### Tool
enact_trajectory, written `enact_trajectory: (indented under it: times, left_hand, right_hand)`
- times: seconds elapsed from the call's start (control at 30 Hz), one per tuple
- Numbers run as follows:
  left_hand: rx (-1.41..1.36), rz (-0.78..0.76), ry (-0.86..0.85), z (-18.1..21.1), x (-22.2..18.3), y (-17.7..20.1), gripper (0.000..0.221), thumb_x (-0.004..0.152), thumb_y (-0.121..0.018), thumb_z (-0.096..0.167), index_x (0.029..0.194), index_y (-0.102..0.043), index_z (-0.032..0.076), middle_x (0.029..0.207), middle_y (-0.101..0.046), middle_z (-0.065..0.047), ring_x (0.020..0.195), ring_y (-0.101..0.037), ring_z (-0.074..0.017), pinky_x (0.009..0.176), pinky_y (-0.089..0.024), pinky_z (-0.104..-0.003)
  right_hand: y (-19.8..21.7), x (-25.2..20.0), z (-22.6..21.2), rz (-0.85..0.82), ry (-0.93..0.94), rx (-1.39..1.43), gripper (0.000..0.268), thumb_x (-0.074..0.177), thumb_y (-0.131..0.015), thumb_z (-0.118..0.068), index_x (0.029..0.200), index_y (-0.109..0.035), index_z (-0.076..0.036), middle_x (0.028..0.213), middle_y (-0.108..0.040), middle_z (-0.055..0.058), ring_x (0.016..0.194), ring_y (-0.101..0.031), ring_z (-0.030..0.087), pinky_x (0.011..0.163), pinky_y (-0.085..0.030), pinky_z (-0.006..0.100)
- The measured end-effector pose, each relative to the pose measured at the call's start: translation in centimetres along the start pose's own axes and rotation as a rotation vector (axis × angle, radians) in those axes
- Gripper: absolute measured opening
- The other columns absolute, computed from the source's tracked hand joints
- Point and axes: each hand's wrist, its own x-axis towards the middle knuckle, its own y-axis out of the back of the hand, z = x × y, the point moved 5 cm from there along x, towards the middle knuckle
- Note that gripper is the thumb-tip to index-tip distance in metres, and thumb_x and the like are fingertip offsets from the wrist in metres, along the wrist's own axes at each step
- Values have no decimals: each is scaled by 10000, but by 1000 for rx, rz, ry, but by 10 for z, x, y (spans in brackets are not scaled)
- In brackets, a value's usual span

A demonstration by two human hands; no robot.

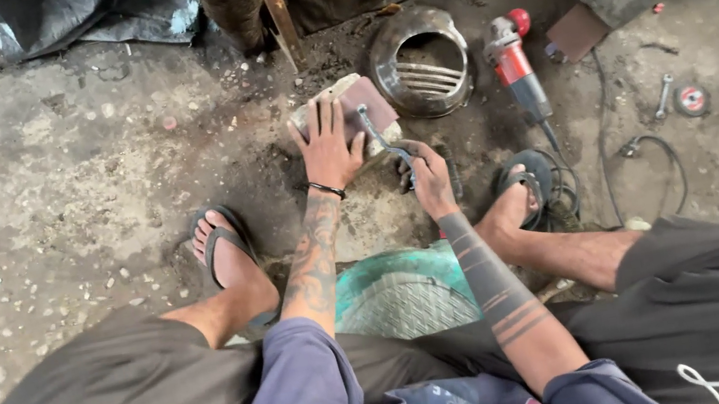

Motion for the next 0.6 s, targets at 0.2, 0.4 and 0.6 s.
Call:
enact_trajectory:
  times: [0.2, 0.4, 0.6]
  left_hand:
    - [-7, -17, -73, 1, 1, 5, 796, 980, -487, 548, 1621, -338, 99, 1715, -261, -90, 1589, -193, -299, 1210, -61, -757]
    - [-33, 1, -69, 3, 0, 3, 709, 1025, -413, 427, 1632, -289, 81, 1720, -203, -111, 1601, -157, -292, 1259, -12, -724]
    - [-16, -28, -33, 6, -1, 6, 704, 1032, -395, 437, 1638, -275, 97, 1729, -172, -92, 1610, -129, -270, 1271, 17, -712]
  right_hand:
    - [-19, -9, -5, -142, 150, -1002, 387, 1152, -415, -237, 1524, -524, -218, 1266, -662, 175, 1357, -497, 440, 958, -577, 604]
    - [-27, 1, -31, -151, 282, -1188, 443, 1090, -478, -270, 1528, -536, -246, 1111, -754, 183, 1037, -718, 362, 822, -625, 502]
    - [-44, -26, -54, -94, 148, -1045, 357, 1151, -450, -208, 1447, -580, -58, 1045, -693, 324, 939, -661, 520, 693, -564, 590]
